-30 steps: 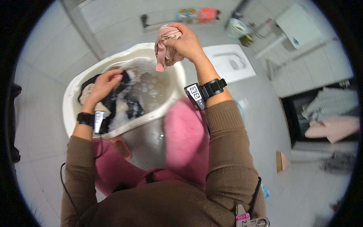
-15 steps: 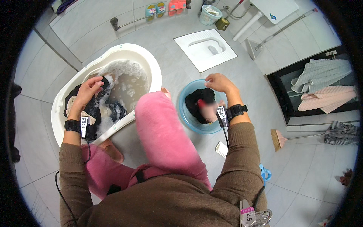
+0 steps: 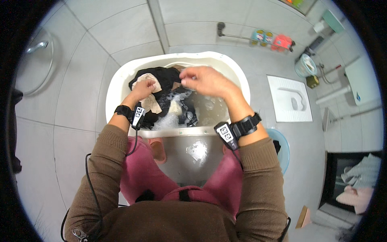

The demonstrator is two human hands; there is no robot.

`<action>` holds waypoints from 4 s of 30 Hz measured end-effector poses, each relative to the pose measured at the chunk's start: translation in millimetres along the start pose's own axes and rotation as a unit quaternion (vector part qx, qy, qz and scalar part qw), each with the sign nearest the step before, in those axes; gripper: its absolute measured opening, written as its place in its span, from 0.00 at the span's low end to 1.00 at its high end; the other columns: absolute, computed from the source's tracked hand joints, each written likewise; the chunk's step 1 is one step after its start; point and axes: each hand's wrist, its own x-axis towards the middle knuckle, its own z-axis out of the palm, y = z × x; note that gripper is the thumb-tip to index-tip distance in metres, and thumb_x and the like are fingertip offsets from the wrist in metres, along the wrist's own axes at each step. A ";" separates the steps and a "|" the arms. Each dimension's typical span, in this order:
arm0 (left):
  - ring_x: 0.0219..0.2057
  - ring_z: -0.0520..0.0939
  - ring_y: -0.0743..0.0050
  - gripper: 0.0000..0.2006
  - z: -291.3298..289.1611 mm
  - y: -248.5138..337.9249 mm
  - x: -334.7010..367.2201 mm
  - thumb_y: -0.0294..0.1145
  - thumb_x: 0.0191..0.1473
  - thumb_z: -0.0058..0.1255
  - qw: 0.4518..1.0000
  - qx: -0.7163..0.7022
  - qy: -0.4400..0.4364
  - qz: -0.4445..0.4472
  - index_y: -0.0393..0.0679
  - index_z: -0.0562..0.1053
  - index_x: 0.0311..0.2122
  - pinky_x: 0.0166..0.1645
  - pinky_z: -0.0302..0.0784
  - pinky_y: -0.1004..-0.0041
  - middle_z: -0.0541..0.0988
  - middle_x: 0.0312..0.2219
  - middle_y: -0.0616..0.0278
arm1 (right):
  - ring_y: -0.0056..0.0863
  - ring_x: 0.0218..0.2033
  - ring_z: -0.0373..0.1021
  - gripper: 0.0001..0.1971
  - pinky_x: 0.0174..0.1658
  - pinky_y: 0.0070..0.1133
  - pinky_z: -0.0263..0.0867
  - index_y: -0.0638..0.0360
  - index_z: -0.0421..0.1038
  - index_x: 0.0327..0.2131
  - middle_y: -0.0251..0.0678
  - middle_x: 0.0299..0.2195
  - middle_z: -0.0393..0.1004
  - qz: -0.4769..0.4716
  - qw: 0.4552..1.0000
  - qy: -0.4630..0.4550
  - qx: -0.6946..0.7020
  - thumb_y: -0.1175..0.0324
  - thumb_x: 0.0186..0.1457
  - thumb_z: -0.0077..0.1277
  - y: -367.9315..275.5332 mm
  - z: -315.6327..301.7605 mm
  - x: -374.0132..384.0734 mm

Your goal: The person hand washes several garments in a white basin filled with soapy water. They scrub and rinse a black garment, a pink garment, and a beige garment one at a time, then return each to the basin.

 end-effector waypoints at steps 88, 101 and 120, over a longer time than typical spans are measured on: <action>0.26 0.75 0.79 0.10 -64.6 240.6 -10.2 0.38 0.61 0.50 0.918 -0.366 0.132 -0.078 0.44 0.69 0.33 0.29 0.76 0.76 0.73 0.25 0.68 | 0.43 0.44 0.75 0.20 0.48 0.31 0.70 0.58 0.73 0.46 0.50 0.41 0.78 0.119 0.974 0.180 0.067 0.67 0.47 0.55 88.0 26.7 15.1; 0.26 0.71 0.82 0.10 -108.3 186.1 -9.6 0.40 0.56 0.56 0.927 -0.316 0.198 -0.041 0.49 0.68 0.31 0.34 0.70 0.74 0.72 0.24 0.72 | 0.17 0.23 0.70 0.09 0.24 0.16 0.69 0.64 0.76 0.38 0.31 0.26 0.75 0.148 0.847 0.297 0.415 0.74 0.53 0.50 66.9 -25.2 -9.2; 0.48 0.76 0.63 0.18 172.4 9.1 -5.1 0.47 0.64 0.44 0.698 -0.596 -0.189 -0.350 0.43 0.72 0.48 0.54 0.73 0.61 0.76 0.45 0.59 | 0.26 0.25 0.70 0.26 0.23 0.22 0.67 0.66 0.67 0.53 0.41 0.32 0.75 0.460 0.832 0.257 0.172 0.67 0.51 0.56 274.9 65.1 -42.7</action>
